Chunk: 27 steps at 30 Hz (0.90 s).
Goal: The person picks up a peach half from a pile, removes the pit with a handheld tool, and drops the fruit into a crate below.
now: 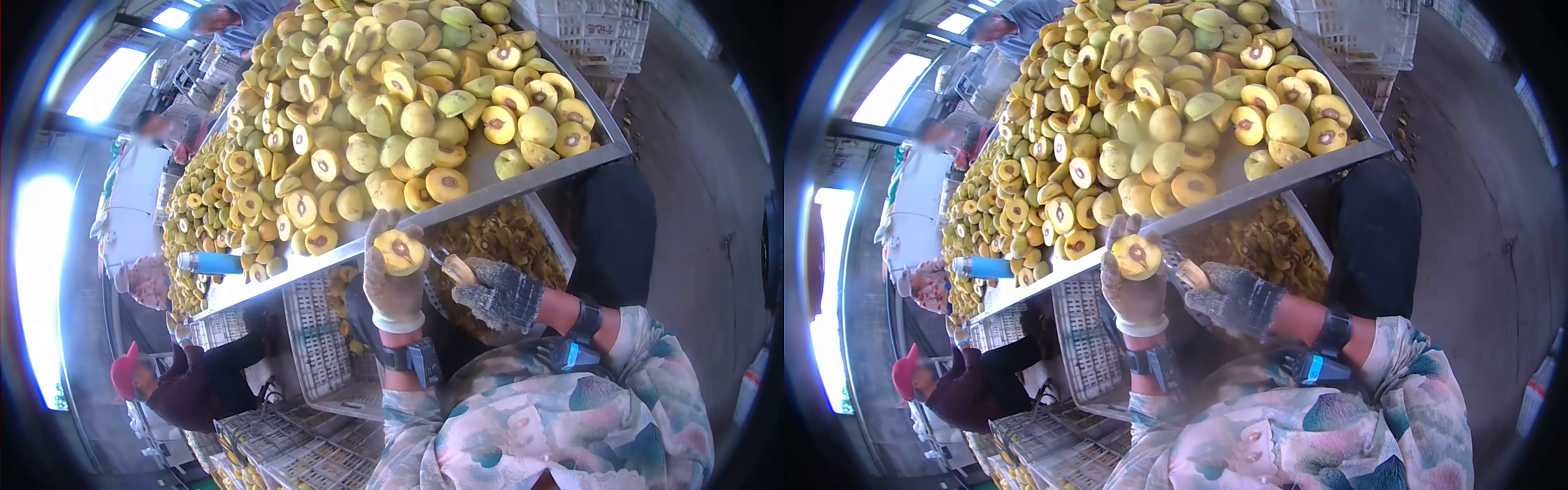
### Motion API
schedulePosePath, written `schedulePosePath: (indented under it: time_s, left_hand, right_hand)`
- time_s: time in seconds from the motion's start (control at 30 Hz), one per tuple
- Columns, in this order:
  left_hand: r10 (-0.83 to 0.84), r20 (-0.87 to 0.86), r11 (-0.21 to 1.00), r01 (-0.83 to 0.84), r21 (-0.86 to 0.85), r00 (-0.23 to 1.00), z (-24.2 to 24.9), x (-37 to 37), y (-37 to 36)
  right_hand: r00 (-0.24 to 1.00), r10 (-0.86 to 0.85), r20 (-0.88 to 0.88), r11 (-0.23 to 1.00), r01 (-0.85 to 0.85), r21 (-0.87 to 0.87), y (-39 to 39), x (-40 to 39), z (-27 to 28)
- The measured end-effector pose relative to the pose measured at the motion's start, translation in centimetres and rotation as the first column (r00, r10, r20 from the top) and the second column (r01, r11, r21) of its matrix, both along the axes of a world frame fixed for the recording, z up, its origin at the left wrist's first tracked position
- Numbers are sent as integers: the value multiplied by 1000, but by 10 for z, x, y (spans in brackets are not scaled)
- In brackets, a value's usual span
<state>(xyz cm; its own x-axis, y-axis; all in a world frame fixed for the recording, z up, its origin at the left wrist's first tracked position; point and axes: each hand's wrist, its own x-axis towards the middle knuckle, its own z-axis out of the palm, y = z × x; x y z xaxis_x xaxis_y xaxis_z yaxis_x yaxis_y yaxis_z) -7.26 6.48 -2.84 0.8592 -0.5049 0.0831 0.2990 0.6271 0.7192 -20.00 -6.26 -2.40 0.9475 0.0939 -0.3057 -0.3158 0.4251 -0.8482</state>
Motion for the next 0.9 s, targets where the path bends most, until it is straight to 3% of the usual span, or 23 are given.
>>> schedulePosePath:
  time_s: [0.07, 0.13, 0.27, 0.33, 0.43, 0.53, 0.6, 0.73, 0.87, 0.9]
  left_hand:
    - [-90, -45, 994, 87, -61, 995, -4, 0, -1]
    - [-182, -86, 977, 171, -126, 979, -4, -4, -3]
    - [-87, -99, 996, 89, 23, 991, -4, -14, -9]
    - [-55, -86, 996, 61, 64, 995, -10, -16, -9]
    - [-23, -7, 988, 24, 154, 1000, -17, -17, -8]
    - [48, -60, 981, -36, 189, 997, -14, -25, -11]
    - [115, 37, 941, -121, 315, 993, -14, -28, -13]
    - [171, -26, 951, -158, 266, 985, -13, -34, -19]
    - [142, -48, 934, -118, 337, 989, -10, -37, -18]
    - [100, -37, 933, -81, 350, 994, -8, -37, -19]
  right_hand:
    - [999, -32, 33, 999, 31, 17, 1, 1, 1]
    - [993, 78, -93, 995, -84, -60, -5, 2, 8]
    - [992, 66, -109, 991, -78, -106, -2, 2, 0]
    - [996, -39, 81, 959, 60, -276, 5, 4, -13]
    - [998, -44, -38, 965, 33, -260, 6, 5, -17]
    - [997, -63, -42, 965, 50, -258, 7, 5, -15]
    - [998, -60, -9, 944, 54, -327, 9, 6, -24]
    - [997, -64, 45, 879, 77, -470, 13, 3, -27]
    - [985, -69, 159, 949, 114, -293, 12, -2, -20]
    - [999, -18, 27, 986, 22, -165, 7, -3, -13]
